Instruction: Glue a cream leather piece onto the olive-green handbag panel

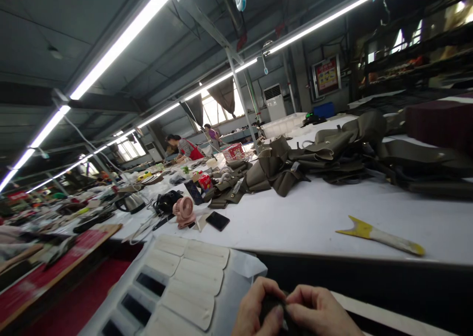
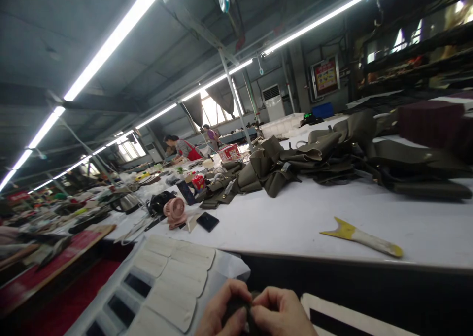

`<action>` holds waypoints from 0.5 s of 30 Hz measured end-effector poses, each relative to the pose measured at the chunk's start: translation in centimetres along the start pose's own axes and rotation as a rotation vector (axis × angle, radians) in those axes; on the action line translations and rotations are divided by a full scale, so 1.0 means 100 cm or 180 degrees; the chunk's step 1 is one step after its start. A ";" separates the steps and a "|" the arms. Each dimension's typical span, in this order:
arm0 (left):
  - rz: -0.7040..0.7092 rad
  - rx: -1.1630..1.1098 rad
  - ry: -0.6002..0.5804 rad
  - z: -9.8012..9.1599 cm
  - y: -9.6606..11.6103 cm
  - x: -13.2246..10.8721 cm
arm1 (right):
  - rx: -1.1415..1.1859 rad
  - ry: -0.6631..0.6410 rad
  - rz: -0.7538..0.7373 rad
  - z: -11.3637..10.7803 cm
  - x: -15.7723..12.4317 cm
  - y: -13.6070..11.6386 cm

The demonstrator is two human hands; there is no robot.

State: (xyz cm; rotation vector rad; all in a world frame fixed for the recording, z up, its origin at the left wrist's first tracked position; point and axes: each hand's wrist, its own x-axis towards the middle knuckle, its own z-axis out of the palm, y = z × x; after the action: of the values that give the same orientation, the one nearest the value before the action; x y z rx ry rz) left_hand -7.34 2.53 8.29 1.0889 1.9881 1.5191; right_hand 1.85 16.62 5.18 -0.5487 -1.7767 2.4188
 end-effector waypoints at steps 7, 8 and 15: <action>-0.0001 0.0213 -0.0185 0.001 0.003 0.002 | -0.0202 0.0177 -0.0092 -0.002 -0.004 -0.004; 0.0004 0.0227 -0.0213 0.002 0.003 0.002 | -0.0235 0.0213 -0.0098 -0.002 -0.002 -0.002; 0.0024 0.0462 -0.0348 0.000 0.015 0.003 | -0.0165 0.0408 -0.0066 0.006 0.008 0.014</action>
State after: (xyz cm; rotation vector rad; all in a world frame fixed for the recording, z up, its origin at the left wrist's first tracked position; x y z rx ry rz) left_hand -6.96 2.91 9.76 1.2113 2.0462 1.3062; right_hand 1.06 15.88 3.83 -0.6709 -1.7875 2.2741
